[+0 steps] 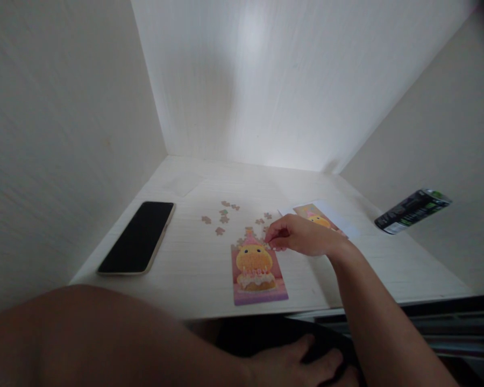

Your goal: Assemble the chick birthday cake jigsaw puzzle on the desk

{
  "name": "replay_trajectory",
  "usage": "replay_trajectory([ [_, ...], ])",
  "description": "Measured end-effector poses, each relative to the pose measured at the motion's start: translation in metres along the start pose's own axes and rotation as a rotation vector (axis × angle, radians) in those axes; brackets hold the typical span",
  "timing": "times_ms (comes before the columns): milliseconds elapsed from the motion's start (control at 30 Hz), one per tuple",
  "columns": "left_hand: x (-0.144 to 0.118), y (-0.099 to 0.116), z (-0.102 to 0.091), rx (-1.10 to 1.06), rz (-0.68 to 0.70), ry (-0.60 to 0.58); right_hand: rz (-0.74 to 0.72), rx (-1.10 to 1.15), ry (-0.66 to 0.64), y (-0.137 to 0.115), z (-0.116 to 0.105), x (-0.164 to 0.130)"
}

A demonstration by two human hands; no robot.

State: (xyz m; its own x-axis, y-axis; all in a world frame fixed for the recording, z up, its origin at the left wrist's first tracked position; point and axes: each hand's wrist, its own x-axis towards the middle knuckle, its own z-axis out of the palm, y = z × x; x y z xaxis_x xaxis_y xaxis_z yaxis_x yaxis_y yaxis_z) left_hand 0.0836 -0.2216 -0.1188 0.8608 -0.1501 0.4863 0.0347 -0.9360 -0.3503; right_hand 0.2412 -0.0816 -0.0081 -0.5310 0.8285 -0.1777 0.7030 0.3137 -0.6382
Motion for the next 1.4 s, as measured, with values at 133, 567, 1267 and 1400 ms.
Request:
replay_trajectory([
  [133, -0.001, 0.003, 0.004, -0.002, -0.013, -0.008, 0.005, -0.028, 0.017, -0.001, 0.001, 0.001],
  [567, 0.000, 0.000, 0.000, -0.005, -0.010, -0.017, 0.073, -0.114, 0.110, 0.002, 0.001, 0.004],
  [1267, -0.001, 0.004, 0.010, -0.028, 0.015, 0.003, 0.067, -0.137, 0.326, 0.015, 0.006, 0.012],
  [1400, 0.001, 0.002, 0.006, -0.025, 0.003, 0.009, 0.071, -0.133, 0.316, 0.013, 0.007, 0.011],
])
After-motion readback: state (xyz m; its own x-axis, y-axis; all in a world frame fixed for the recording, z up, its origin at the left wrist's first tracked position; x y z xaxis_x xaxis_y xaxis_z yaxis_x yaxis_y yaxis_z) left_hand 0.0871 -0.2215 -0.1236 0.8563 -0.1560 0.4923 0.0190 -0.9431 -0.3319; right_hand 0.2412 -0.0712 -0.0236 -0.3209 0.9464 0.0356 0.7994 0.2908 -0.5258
